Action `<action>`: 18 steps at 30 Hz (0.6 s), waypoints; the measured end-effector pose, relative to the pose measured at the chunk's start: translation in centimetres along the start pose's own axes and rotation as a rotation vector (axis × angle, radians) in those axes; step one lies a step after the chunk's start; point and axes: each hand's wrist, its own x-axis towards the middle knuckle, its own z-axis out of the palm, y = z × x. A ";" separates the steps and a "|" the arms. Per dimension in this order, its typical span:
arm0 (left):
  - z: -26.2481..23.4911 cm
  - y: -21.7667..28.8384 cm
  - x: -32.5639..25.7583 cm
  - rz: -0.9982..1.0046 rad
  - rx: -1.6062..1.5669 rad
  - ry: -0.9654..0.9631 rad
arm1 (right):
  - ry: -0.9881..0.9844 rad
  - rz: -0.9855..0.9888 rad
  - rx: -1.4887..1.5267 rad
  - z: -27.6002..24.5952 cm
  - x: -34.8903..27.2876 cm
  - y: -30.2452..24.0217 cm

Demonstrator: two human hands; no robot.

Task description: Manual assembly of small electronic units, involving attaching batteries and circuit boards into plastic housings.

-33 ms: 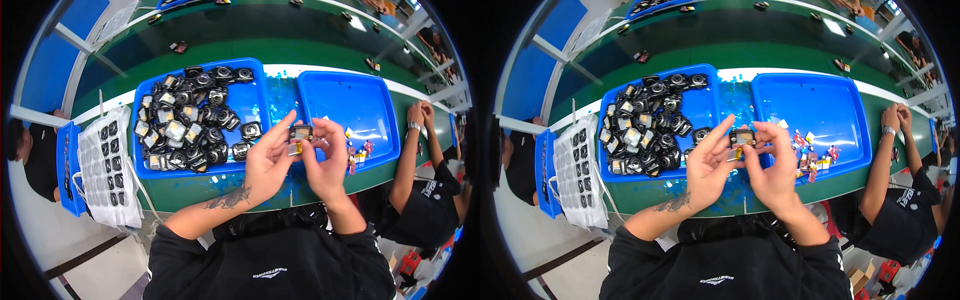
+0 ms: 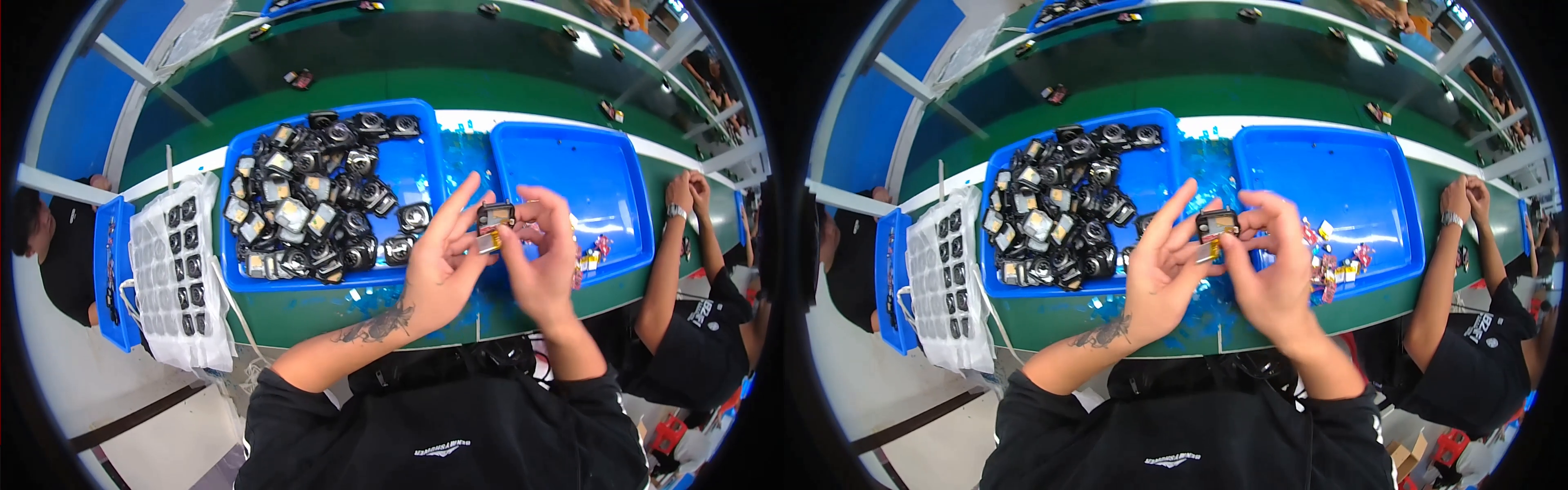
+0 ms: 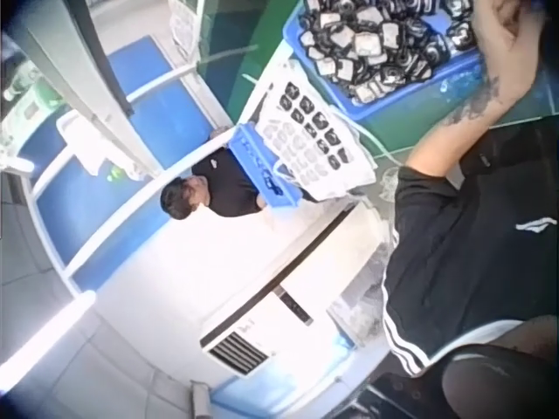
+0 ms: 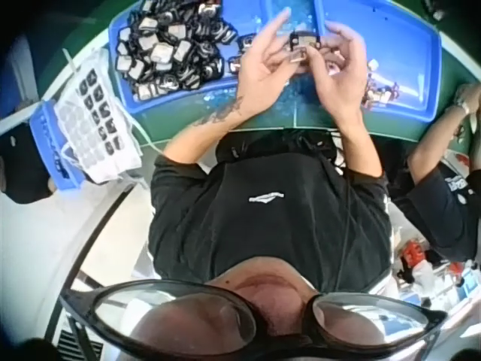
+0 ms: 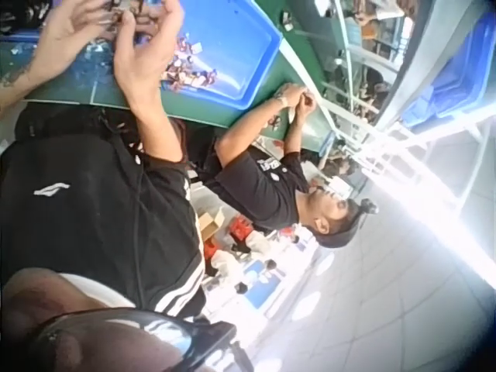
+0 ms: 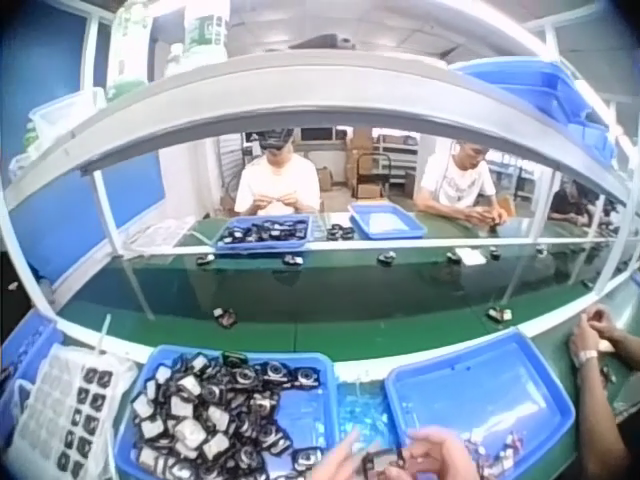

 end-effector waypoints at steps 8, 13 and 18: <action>-1.2 16.1 -3.9 0.675 0.522 -0.608 | -0.217 0.373 -0.230 -3.1 20.5 8.9; 2.2 20.3 -7.8 0.782 0.739 -0.234 | -0.263 0.292 -0.463 0.3 24.3 14.0; 3.9 21.7 -8.5 0.749 0.939 -0.146 | -0.174 0.228 -0.640 -0.7 24.3 11.6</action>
